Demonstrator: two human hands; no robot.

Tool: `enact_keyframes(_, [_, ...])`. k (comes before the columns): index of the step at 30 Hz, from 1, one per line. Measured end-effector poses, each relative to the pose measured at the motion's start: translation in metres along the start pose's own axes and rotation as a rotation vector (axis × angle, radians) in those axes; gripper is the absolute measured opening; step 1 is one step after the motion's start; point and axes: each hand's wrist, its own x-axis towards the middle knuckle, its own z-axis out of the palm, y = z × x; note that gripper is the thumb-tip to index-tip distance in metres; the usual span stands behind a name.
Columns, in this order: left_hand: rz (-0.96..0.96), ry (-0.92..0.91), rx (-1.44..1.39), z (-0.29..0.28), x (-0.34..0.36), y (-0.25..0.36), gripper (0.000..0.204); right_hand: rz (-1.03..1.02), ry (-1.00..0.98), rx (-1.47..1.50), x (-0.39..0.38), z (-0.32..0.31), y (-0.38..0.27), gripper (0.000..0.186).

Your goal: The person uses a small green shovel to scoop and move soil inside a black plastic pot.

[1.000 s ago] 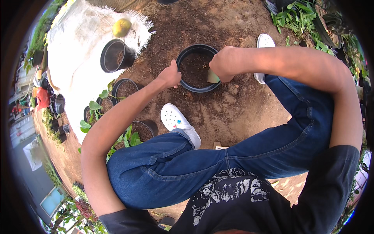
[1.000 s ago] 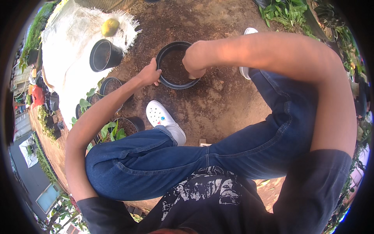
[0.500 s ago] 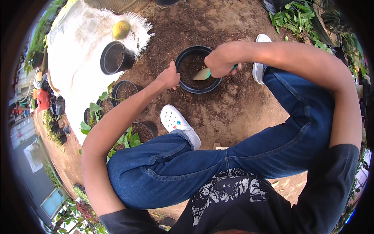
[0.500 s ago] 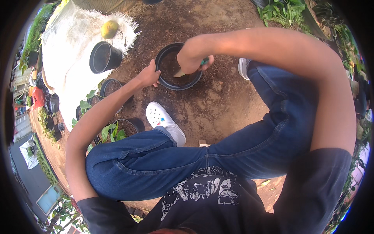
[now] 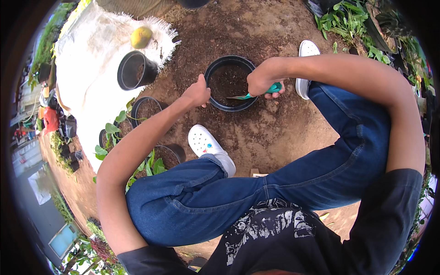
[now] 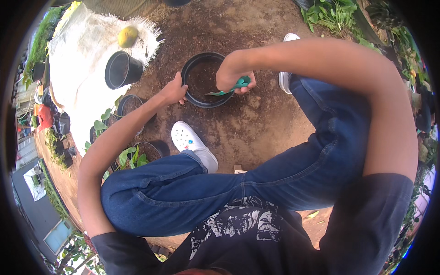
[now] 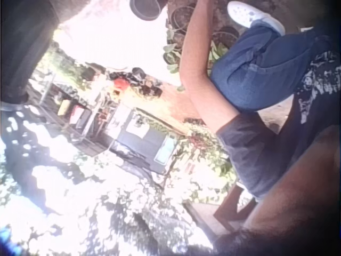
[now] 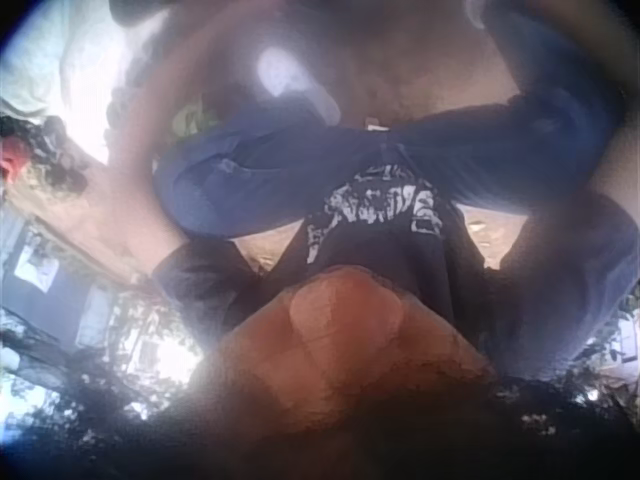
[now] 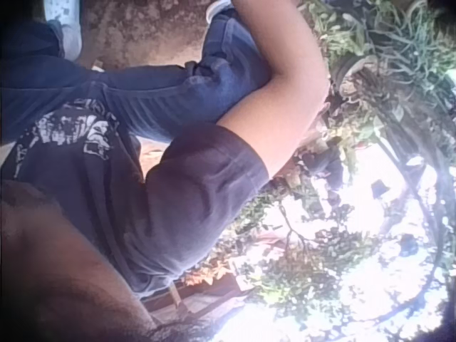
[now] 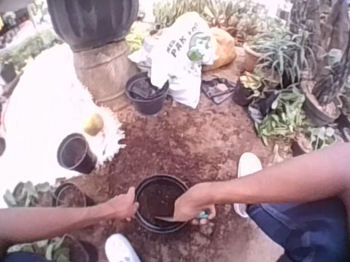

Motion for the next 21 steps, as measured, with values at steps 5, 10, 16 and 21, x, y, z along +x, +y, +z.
enact_keyframes(5, [-0.003,0.006,-0.015,-0.002,-0.004,0.000,0.030,-0.001,0.359,-0.152,-0.017,-0.013,-0.006,0.024])
enact_keyframes(10, [-0.002,0.004,-0.009,-0.002,-0.001,-0.001,0.032,-0.031,0.178,-0.377,-0.019,0.000,-0.014,0.021])
enact_keyframes(16, [0.018,0.007,0.013,-0.001,0.002,-0.002,0.034,0.024,0.072,-0.202,-0.018,-0.013,-0.020,0.022])
enact_keyframes(21, [-0.001,-0.004,0.031,-0.002,-0.002,0.002,0.029,-0.003,0.097,-0.209,-0.007,0.002,-0.012,0.020])
